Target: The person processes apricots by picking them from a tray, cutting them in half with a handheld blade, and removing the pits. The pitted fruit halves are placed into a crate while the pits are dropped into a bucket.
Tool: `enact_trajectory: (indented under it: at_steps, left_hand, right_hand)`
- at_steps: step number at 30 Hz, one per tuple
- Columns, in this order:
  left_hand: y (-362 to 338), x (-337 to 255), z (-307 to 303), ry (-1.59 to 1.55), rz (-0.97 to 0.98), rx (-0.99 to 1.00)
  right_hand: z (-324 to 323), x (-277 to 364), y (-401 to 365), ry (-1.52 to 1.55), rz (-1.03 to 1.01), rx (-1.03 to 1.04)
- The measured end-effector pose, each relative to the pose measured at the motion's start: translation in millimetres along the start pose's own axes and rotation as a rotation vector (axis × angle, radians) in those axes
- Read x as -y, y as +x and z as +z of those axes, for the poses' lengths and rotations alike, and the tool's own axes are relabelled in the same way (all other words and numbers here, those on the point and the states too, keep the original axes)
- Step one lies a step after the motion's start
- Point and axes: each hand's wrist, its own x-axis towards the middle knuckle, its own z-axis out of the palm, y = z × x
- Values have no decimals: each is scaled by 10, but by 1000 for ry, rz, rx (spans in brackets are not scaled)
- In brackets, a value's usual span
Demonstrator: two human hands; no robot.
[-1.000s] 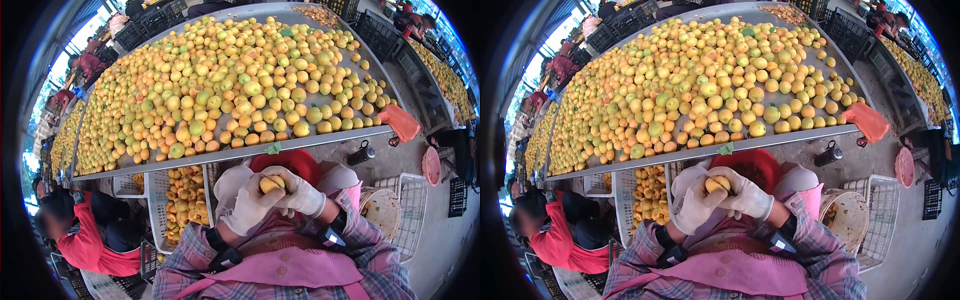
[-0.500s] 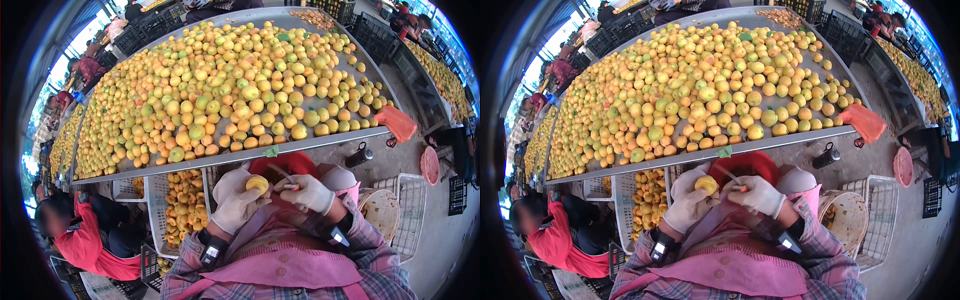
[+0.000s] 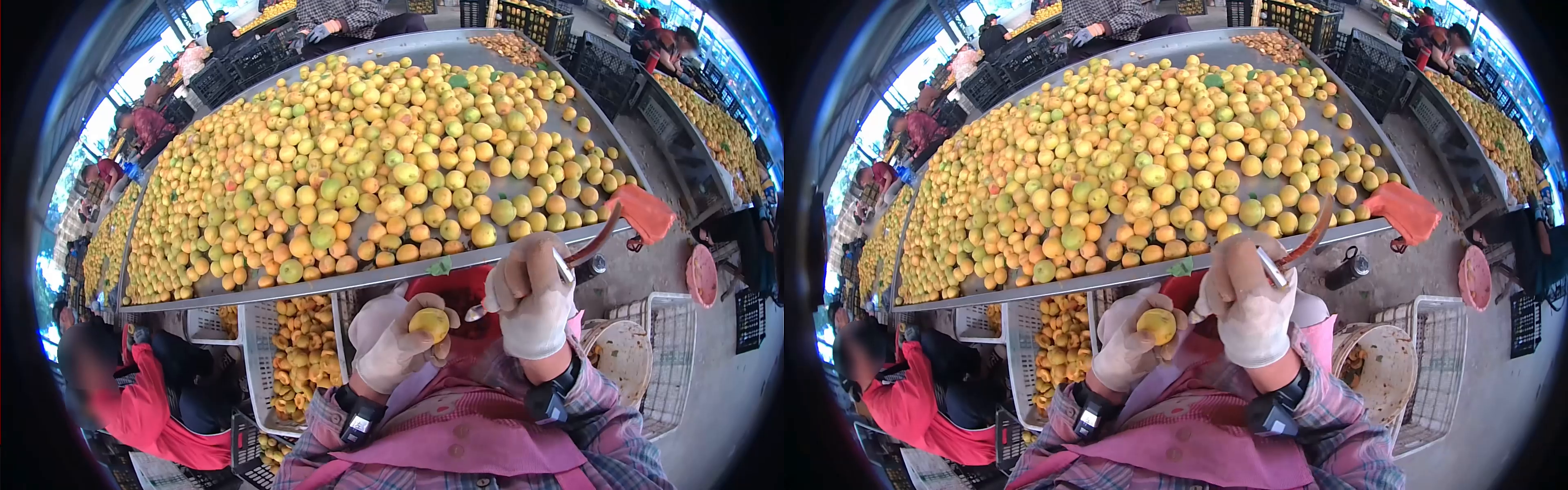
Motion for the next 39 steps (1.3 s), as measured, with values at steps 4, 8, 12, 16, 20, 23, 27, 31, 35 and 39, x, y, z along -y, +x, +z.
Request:
enact_trajectory:
  at_steps: [4,8,12,16,20,23,27,31,35,39]
  left_hand:
    - [40,-26,125,109,9,29]
    - [44,13,236,418,38,-101]
    - [44,61,204,475,24,-128]
    - [51,112,283,299,-40,-220]
    - [50,89,346,247,-101,-258]
    - [47,41,348,303,-64,-180]
    - [86,16,538,324,2,-301]
    - [129,28,538,1242,500,-206]
    - [85,-28,631,1190,246,-268]
    - [78,73,509,1348,391,-239]
  right_hand:
    - [107,-35,-22,25,-95,-34]
    - [114,-98,-67,-24,-43,-28]
    - [112,-110,-79,-115,-51,48]
    - [35,-250,-103,-183,-62,54]
    - [58,-180,-52,-212,29,16]
    - [127,-82,47,-49,90,-88]
    - [174,0,88,29,164,-152]
    - [89,-64,25,-81,128,-80]
    - [101,-37,-35,-285,93,38]
    - [18,-67,48,-372,69,81]
